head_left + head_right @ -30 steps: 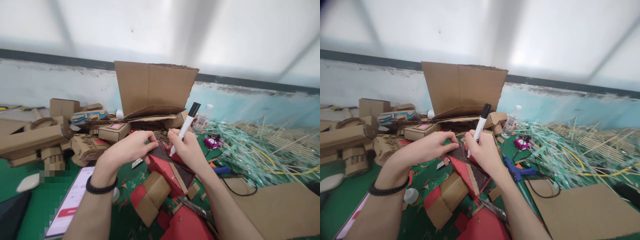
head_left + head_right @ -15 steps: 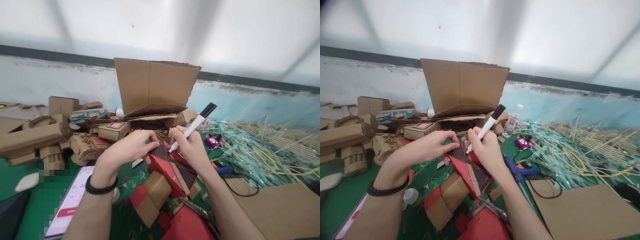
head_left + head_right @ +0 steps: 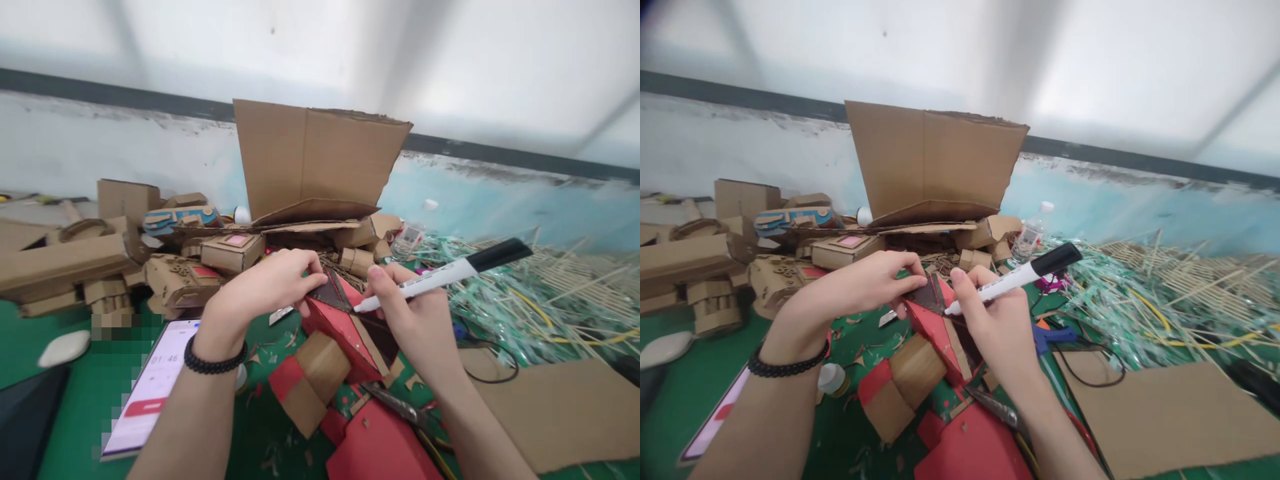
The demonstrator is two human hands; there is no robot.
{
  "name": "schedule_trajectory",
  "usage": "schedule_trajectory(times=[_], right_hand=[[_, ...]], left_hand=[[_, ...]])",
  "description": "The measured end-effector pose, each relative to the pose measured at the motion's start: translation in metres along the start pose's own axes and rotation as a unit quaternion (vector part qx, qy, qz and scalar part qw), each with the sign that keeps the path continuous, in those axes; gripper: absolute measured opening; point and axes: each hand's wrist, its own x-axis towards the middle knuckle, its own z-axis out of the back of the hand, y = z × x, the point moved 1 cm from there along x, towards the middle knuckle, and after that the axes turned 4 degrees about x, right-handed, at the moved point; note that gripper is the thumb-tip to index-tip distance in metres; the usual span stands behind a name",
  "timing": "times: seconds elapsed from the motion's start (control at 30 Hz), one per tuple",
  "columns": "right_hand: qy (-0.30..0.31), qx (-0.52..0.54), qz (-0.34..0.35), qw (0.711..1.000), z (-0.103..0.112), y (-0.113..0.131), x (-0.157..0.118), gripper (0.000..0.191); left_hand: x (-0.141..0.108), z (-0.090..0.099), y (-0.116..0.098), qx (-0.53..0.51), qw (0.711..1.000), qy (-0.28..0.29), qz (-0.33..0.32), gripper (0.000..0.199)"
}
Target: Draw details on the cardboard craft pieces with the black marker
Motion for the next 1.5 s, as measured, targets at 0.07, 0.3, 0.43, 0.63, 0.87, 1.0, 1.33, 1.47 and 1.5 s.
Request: schedule_trajectory(times=[0.07, 0.3, 0.43, 0.63, 0.87, 1.0, 1.33, 1.47, 1.5], right_hand=[[-0.01, -0.019, 0.005, 1.0, -0.0014, -0.0033, -0.0026, 0.053], [0.0, -0.044, 0.013, 0.999, -0.0001, -0.0076, -0.0046, 0.049], [0.004, -0.047, 0.017, 0.999, -0.0003, -0.0086, -0.0058, 0.047], [0.007, -0.054, 0.022, 0.998, -0.0009, -0.005, -0.0041, 0.046], [-0.002, -0.049, 0.021, 0.999, -0.0007, -0.0045, -0.0042, 0.046], [-0.002, -0.054, 0.032, 0.998, -0.0005, -0.0073, -0.0051, 0.048], [0.017, -0.057, 0.034, 0.998, 0.0002, -0.0058, -0.004, 0.045], [-0.013, -0.045, 0.034, 0.998, 0.0007, -0.0074, -0.0048, 0.045], [-0.011, -0.045, 0.033, 0.998, 0.0009, -0.0072, -0.0048, 0.045]], left_hand=[[-0.0012, 0.0009, -0.003, 0.002, 1.0, 0.002, 0.012, 0.018], [-0.0033, 0.0009, -0.0046, 0.004, 1.0, 0.002, 0.009, 0.017], [-0.0028, 0.0004, -0.0032, 0.0, 1.0, 0.001, 0.01, 0.018], [-0.002, 0.0005, -0.0042, 0.001, 1.0, 0.003, 0.013, 0.018], [-0.0033, 0.0013, -0.008, 0.008, 1.0, 0.003, 0.017, 0.017], [-0.0033, 0.0011, -0.0079, 0.006, 1.0, 0.001, 0.023, 0.018], [-0.001, -0.0005, -0.004, -0.001, 1.0, 0.0, 0.014, 0.017], [-0.0006, -0.0005, -0.0019, -0.001, 1.0, 0.001, 0.011, 0.017], [-0.0006, -0.0006, -0.0015, -0.001, 1.0, 0.001, 0.01, 0.017]])
